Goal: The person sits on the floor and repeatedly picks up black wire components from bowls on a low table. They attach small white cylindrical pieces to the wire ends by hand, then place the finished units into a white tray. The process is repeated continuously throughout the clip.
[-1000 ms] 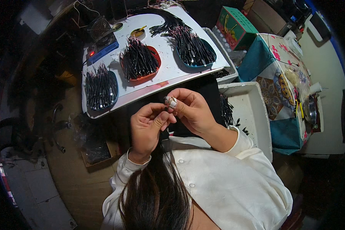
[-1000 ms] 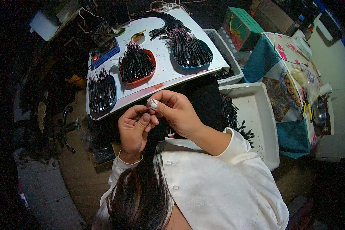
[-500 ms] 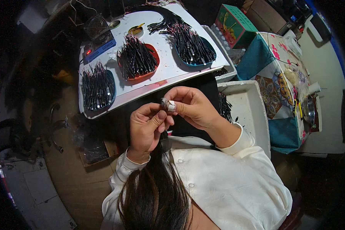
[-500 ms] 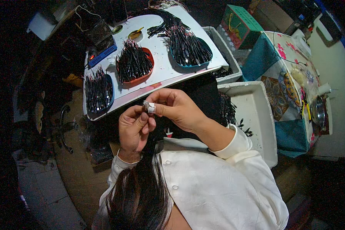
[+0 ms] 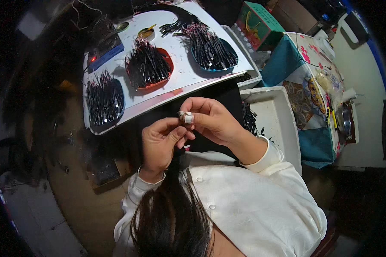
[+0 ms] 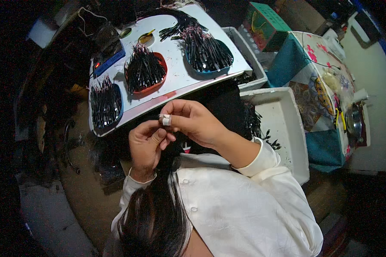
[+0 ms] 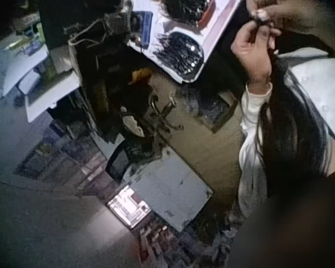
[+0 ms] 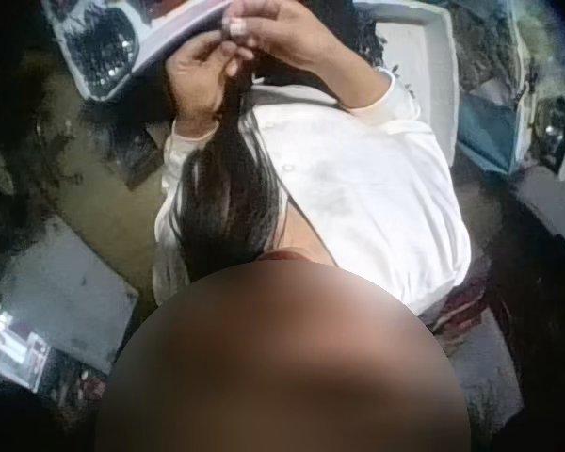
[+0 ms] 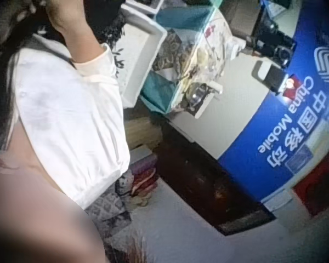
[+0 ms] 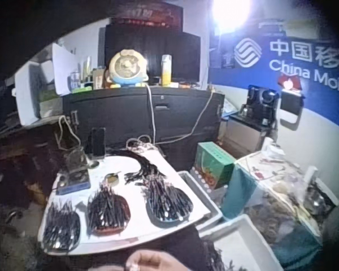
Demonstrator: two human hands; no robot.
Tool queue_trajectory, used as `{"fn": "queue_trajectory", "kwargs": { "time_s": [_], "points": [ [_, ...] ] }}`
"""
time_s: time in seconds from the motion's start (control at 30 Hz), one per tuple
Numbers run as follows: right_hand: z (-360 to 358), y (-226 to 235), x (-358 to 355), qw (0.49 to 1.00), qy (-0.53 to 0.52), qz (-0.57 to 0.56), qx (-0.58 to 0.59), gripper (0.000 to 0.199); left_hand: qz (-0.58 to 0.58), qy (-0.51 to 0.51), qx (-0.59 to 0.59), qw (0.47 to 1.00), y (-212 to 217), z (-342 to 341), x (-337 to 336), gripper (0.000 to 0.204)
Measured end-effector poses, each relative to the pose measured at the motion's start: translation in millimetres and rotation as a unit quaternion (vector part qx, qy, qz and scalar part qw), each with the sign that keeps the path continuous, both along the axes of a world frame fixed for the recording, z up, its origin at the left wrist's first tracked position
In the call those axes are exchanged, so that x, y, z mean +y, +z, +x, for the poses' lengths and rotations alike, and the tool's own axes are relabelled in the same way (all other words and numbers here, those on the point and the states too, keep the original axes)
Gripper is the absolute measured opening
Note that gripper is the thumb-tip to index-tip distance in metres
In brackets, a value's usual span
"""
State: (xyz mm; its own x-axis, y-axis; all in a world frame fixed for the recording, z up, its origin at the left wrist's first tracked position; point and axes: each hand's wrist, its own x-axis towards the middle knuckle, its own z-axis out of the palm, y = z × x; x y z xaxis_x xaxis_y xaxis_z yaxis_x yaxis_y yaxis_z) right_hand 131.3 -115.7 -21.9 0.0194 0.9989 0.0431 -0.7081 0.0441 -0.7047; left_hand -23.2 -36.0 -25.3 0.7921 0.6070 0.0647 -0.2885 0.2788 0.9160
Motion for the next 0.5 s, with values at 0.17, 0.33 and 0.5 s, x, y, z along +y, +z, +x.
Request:
{"fn": "queue_trajectory", "kwargs": {
  "time_s": [0.17, 0.33, 0.5],
  "points": [
    [2.2, -5.0, -0.7, 0.993, 0.061, -0.049, 0.087, 0.021, 0.078, -0.006, 0.030, 0.997, 0.2, -3.0, -2.9, 0.015],
    [18.5, -16.5, 8.1, 0.994, 0.036, -0.101, 0.024, 0.024, 0.000, 0.004, 0.025, 1.000, -14.4, 10.5, 2.1, 0.013],
    [99.2, -11.5, 26.2, 0.504, -0.396, -0.134, -0.755, 0.026, -0.057, 0.059, 0.044, 0.996, -21.0, 20.5, 13.0, 0.012]
  ]
}}
